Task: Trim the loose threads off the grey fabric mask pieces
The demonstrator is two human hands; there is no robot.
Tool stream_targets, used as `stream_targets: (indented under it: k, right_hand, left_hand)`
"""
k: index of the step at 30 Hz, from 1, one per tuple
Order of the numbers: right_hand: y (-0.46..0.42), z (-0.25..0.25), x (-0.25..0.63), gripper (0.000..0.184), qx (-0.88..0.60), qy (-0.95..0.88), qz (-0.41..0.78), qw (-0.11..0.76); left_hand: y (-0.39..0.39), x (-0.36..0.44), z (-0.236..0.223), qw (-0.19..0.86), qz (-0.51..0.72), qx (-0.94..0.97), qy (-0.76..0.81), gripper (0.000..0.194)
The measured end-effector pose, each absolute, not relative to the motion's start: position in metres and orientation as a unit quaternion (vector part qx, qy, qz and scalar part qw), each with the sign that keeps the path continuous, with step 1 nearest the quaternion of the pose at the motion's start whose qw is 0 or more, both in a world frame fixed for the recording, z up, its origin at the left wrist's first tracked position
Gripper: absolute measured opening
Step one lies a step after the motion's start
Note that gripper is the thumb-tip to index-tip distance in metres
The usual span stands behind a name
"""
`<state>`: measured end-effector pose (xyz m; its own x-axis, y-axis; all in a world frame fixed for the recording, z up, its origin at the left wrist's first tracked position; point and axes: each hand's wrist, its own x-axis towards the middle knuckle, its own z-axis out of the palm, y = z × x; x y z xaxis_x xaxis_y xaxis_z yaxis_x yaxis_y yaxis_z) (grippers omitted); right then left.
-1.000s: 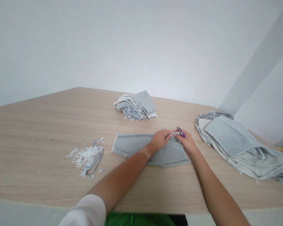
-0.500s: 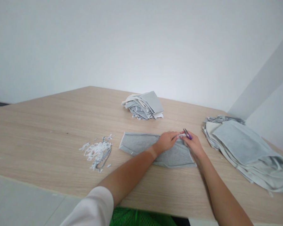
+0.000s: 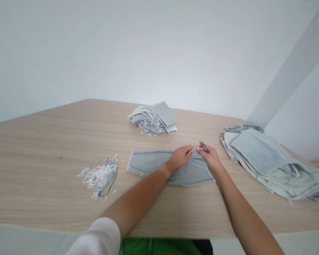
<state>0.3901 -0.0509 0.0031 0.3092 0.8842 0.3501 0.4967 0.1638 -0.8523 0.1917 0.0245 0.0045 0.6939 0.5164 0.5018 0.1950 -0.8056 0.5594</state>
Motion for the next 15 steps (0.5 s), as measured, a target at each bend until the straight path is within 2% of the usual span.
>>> stream_targets:
  k: [7, 15]
  right_hand:
    - [-0.0497, 0.0021, 0.3888, 0.052, -0.625, -0.559, 0.216, 0.501]
    - [-0.0502, 0.0013, 0.3913, 0.048, -0.625, -0.564, 0.217, 0.494]
  left_hand:
    - [0.0244, 0.1913, 0.0012, 0.27, 0.326, 0.876, 0.232, 0.032]
    - [0.029, 0.1934, 0.0019, 0.298, 0.348, 0.856, 0.238, 0.033]
